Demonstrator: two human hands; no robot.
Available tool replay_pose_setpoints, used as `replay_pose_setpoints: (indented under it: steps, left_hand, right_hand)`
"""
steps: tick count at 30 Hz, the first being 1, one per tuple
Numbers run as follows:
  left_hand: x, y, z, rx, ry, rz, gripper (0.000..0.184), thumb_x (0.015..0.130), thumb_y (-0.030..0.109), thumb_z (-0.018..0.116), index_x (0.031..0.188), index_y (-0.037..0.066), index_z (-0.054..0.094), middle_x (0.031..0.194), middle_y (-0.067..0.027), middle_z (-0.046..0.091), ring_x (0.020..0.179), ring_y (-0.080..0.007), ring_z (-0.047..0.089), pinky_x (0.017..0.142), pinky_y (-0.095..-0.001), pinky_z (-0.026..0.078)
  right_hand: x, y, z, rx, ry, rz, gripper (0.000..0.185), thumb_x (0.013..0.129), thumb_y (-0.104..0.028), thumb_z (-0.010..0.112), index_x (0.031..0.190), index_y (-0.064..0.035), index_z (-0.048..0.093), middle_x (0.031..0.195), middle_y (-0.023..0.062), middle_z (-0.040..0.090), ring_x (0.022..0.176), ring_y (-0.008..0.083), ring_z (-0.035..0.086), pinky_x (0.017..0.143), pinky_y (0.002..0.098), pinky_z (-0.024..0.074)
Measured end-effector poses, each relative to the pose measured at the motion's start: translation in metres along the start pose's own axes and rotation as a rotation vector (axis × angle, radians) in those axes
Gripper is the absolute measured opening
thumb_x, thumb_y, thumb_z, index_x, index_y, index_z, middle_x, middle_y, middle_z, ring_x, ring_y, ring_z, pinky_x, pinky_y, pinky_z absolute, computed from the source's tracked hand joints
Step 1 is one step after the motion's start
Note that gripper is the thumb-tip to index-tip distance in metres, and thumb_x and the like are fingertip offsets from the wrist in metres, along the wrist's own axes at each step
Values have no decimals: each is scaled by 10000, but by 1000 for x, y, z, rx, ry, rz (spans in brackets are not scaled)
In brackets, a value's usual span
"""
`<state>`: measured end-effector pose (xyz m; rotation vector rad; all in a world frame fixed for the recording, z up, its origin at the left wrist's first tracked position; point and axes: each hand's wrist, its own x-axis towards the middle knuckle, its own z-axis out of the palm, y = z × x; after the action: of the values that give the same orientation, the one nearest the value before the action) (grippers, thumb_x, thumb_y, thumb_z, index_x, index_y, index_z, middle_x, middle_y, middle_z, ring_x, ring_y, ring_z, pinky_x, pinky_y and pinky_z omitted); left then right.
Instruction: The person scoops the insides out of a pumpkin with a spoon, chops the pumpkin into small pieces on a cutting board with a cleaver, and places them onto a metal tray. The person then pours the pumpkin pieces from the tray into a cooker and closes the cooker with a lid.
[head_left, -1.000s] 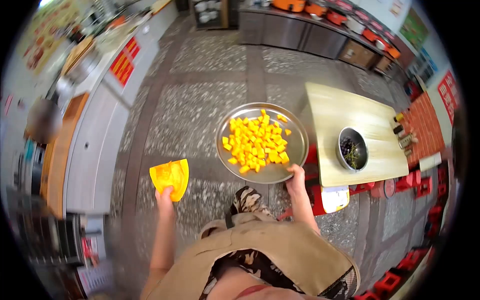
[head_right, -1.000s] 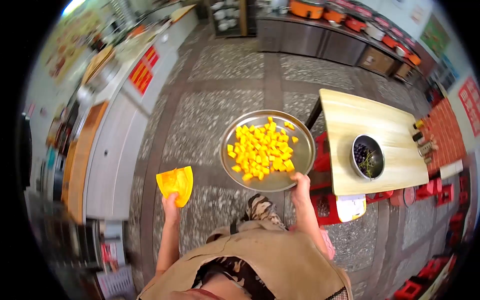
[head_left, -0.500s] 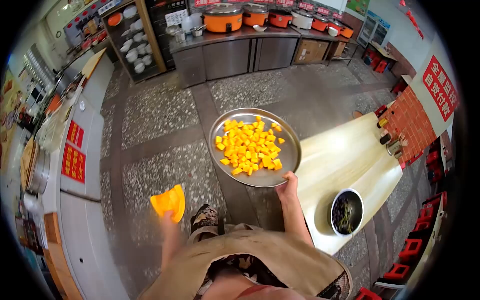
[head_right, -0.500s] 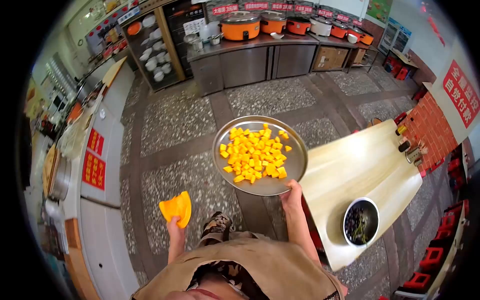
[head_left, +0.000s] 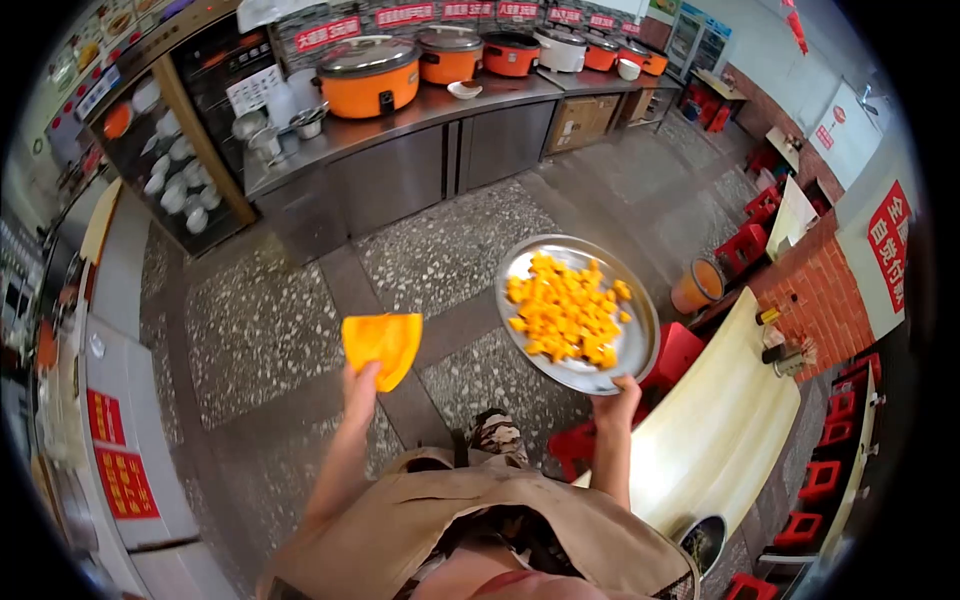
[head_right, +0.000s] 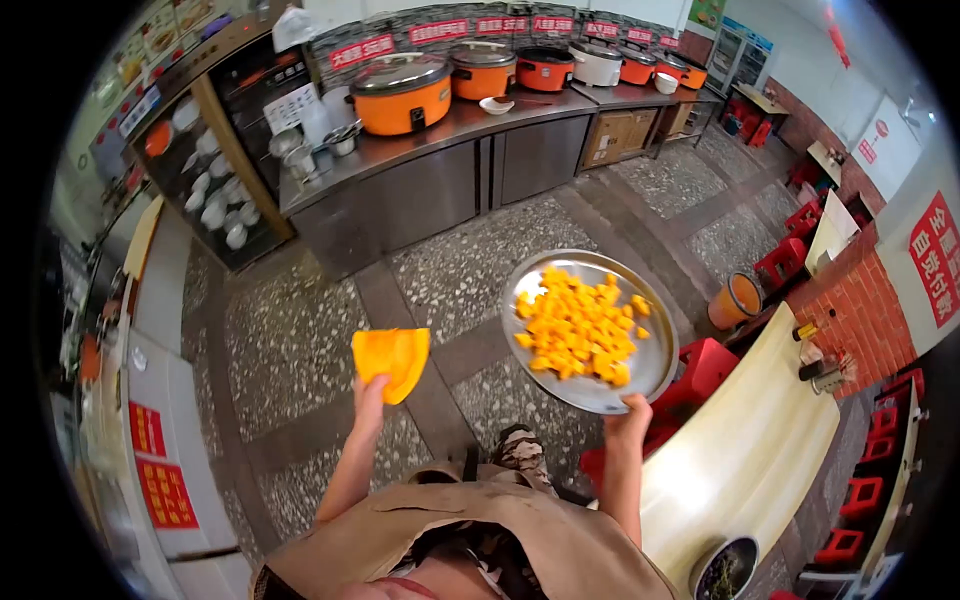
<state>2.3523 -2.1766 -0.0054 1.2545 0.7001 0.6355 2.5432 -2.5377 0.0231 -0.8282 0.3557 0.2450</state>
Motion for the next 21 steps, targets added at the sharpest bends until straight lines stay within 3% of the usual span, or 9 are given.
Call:
replay_pose_setpoints:
  steps: [2,7,11,12,13,14,15,18,21]
  left_hand:
    - [81,0,58,-1,-122,28,335,760,67,546,1086,-10,560,991,-56,619,905,-153,585,809,-266,443]
    - [260,-17,201,-109,-249,-10,291,763,73,544,1039,-7,593,960,-57,635,868,-161,600,791,-274,452]
    - [355,-24,285,-114,-183,-100,302,751,81,534,1036,-9,582,960,-65,628,890,-165,595,794,-273,449]
    - [376,-11,300,-101,-179,-125,302,751,81,534,1036,-9,582,960,-65,628,890,-165,595,794,-273,449]
    - [398,8,317,-83,-169,-171,327,753,68,533,1067,-16,565,994,-75,620,909,-174,597,812,-278,452]
    - [419,18,330,-71,-164,-212,353,754,55,532,1098,-23,548,1027,-85,613,927,-184,599,830,-284,456]
    - [452,3,334,-109,-171,-164,351,755,52,531,1097,-30,546,1031,-92,612,926,-186,602,823,-277,461]
    - [530,9,371,-105,-112,-97,336,766,57,524,1089,-32,542,1027,-89,610,936,-182,600,790,-290,479]
    - [629,-19,419,-206,-2,-79,348,771,66,518,1106,-24,528,1036,-85,604,947,-179,594,784,-301,483]
  right_hand:
    - [59,-12,-28,-21,14,-104,228,635,-109,471,824,-14,557,943,100,604,871,250,586,807,397,483]
    - [197,-50,19,-14,166,-365,481,616,-143,491,1046,65,545,1070,132,575,976,270,579,884,391,464]
    - [341,-80,54,-50,128,-350,523,646,-132,467,1129,69,492,1143,147,556,1088,291,528,955,406,421]
    - [368,-89,90,-43,118,-360,497,646,-115,470,1109,62,505,1138,139,558,1077,290,533,935,403,432]
    - [387,-101,145,17,152,-350,321,630,-106,498,902,48,573,950,104,602,914,237,587,836,351,465]
    - [428,-106,151,4,118,-355,316,634,-101,497,905,42,575,957,106,606,919,232,587,830,349,466]
    - [455,-116,185,15,143,-326,327,635,-98,493,922,36,572,976,105,609,936,239,587,839,350,466]
    - [551,-145,270,115,-94,-241,540,630,-92,481,1158,21,488,1172,104,549,1082,252,530,923,382,439]
    - [670,-154,334,118,-84,-215,545,629,-100,480,1167,-8,487,1166,111,551,1058,271,550,883,410,470]
